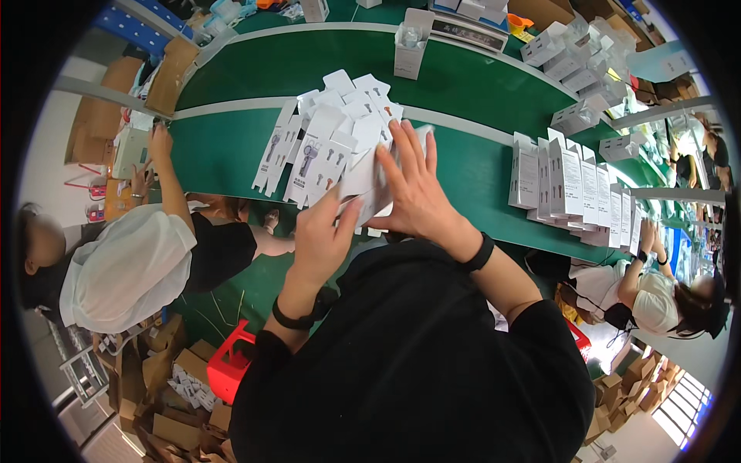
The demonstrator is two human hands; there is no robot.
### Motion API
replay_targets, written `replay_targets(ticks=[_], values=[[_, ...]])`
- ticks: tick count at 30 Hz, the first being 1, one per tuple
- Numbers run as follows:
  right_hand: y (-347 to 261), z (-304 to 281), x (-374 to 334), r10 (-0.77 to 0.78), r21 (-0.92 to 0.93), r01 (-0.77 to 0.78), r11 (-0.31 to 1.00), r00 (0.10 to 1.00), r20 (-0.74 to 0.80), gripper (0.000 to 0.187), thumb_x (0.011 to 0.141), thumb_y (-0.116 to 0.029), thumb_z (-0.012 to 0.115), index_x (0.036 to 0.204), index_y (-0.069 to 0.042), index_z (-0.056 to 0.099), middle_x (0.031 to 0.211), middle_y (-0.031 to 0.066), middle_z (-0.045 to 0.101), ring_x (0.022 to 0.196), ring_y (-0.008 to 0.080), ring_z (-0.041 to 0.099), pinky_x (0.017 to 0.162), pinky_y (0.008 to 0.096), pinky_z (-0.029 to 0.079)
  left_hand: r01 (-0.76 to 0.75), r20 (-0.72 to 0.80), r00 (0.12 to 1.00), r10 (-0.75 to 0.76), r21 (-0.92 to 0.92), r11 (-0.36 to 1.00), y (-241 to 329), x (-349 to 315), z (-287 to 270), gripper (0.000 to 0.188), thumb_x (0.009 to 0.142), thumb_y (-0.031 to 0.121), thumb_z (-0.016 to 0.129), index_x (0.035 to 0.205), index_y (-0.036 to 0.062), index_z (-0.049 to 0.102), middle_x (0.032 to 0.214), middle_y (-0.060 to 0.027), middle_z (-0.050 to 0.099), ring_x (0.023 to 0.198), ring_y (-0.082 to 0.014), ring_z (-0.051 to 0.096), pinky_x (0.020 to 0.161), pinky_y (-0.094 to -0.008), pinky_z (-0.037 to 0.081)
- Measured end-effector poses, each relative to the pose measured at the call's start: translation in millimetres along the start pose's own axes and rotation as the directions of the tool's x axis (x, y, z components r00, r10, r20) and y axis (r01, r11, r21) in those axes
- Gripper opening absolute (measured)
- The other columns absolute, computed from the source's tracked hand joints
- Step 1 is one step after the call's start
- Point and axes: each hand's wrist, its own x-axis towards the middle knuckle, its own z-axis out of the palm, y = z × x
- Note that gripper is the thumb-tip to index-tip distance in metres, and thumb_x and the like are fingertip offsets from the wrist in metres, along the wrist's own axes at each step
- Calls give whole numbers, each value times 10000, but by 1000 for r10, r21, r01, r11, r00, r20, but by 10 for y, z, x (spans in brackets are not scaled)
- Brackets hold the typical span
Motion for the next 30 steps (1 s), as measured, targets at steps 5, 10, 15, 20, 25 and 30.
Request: replay_targets(ticks=[5,10,15,20,25,30], values=[[307,-84,-106,-22,139,29,990,998,-51,1100,543,-415,967,1500,-124,508,1569,297,351,1462,513,351,1187,713,269,60,301,953,24,-266,962,-86,227,-72,445,936,25,663,1371,-36,594,1161,-183,735,967,-177,733,818,-310,562],[271,-154,-272,-59,76,61,995,998,-38,1110,524,-401,962,1494,-117,503,1554,302,360,1434,536,377,1198,696,268,383,631,703,-329,55,922,-251,552,-223,437,934,51,705,1352,-21,598,1002,-67,735,742,-97,668,595,-237,523],[259,-242,-321,57,101,-52,994,997,-45,1085,499,-365,960,1464,-116,532,1536,293,395,1408,535,413,1203,664,301,443,583,788,-198,-313,840,149,583,-146,350,905,126,760,1214,-24,693,926,-68,745,763,-98,680,561,-209,505],[438,-209,-439,-39,28,43,999,990,-136,1116,504,-367,972,1480,-102,500,1492,264,468,1370,476,489,1179,597,369,359,408,842,-353,65,931,62,716,62,475,845,306,853,1215,35,729,944,-84,754,887,-176,712,753,-315,560],[305,-287,-625,455,636,-449,628,874,167,1063,625,-379,936,1515,-69,442,1445,206,534,1345,360,535,1136,492,419,-74,239,935,262,-592,803,184,680,334,685,821,349,870,1409,113,608,1265,-107,695,1148,-262,670,964,-396,538],[120,-539,-279,391,742,-134,657,902,-183,698,846,-235,753,1449,-16,477,1336,204,594,1240,330,606,1045,384,482,-620,-26,772,635,-250,744,78,803,655,816,822,395,859,1500,115,499,1456,-128,582,1311,-295,577,1083,-410,470]])
